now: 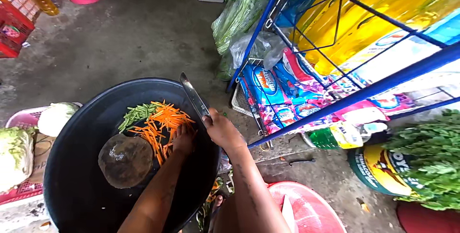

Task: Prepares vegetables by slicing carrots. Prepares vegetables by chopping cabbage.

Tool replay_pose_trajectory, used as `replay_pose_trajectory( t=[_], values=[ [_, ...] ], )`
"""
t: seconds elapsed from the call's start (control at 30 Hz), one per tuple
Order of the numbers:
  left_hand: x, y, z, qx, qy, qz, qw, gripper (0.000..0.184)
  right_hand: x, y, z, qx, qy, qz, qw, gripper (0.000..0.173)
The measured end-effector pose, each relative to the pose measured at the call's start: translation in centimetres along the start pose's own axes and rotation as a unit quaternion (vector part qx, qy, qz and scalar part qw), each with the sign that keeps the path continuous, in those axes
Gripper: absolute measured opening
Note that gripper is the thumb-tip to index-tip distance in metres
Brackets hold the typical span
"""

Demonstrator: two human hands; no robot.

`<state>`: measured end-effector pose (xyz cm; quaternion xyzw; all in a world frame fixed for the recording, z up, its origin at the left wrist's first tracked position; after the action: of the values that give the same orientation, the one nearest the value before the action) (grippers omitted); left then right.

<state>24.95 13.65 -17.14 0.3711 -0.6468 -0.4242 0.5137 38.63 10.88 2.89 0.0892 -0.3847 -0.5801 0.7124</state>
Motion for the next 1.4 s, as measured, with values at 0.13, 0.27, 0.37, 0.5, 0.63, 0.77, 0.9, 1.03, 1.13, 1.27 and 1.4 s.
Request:
replay_pose_trajectory(
  t=[0.13, 0.27, 0.37, 0.5, 0.63, 0.77, 0.9, 1.03, 1.13, 1.27, 1.4],
  values=[
    [0.8, -0.5, -0.6, 0.047, 0.018, -0.038, 0.998, 0.046, 0.1, -0.1, -0.1, 0.004, -0.001, -0.001, 1.000, 0.042],
    [3.1, 1.7, 3.0, 0.257, 0.059, -0.039, 0.964, 0.038, 0.0, -0.6, -0.1, 0.011, 0.010, 0.004, 1.000, 0.047],
    [5.3, 2.4, 8.2, 0.364, 0.167, -0.092, 0.912, 0.034, -0.3, -1.5, 0.2, 0.006, 0.025, 0.004, 1.000, 0.047],
    [6.3, 2.2, 12.9, 0.346, 0.193, -0.063, 0.916, 0.033, 0.2, -2.5, 1.0, 0.008, 0.031, 0.015, 0.999, 0.046],
    [3.9, 4.6, 10.9, 0.189, 0.058, -0.020, 0.980, 0.037, 1.1, -3.2, 1.7, 0.010, 0.035, 0.027, 0.999, 0.045],
    [-0.1, 5.2, 7.6, 0.015, -0.044, -0.009, 0.999, 0.038, 1.4, -3.3, 1.8, 0.017, 0.042, 0.029, 0.999, 0.045],
    [-2.7, 4.6, 6.5, -0.052, -0.025, 0.006, 0.998, 0.040, 0.9, -2.6, 1.8, 0.039, 0.035, 0.026, 0.998, 0.045],
    [-3.6, 3.9, 6.8, -0.062, 0.008, 0.017, 0.998, 0.037, 0.1, -2.1, 1.5, 0.044, 0.032, 0.020, 0.998, 0.044],
    [-3.2, 4.2, 7.5, -0.021, 0.040, 0.037, 0.998, 0.034, -0.3, -2.2, 1.5, 0.045, 0.035, 0.021, 0.998, 0.044],
    [-0.7, 5.6, 10.2, 0.249, 0.097, 0.018, 0.963, 0.034, -0.5, -2.8, 1.6, 0.037, 0.032, 0.022, 0.999, 0.045],
    [4.9, 5.5, 14.2, 0.511, 0.215, -0.067, 0.829, 0.030, -0.6, -5.3, 2.0, 0.034, 0.033, 0.052, 0.998, 0.048]
  ],
)
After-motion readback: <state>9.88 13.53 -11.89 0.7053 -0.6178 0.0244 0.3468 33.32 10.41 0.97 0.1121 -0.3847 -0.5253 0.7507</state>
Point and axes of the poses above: each hand's wrist, its own x-axis away from the middle knuckle, its own y-axis out of the back of the hand, z = x × y, the point moved 3 cm from there along -x, towards the middle knuckle, and after that the axes turned 9 degrees about -x, right-handed, at the moved point
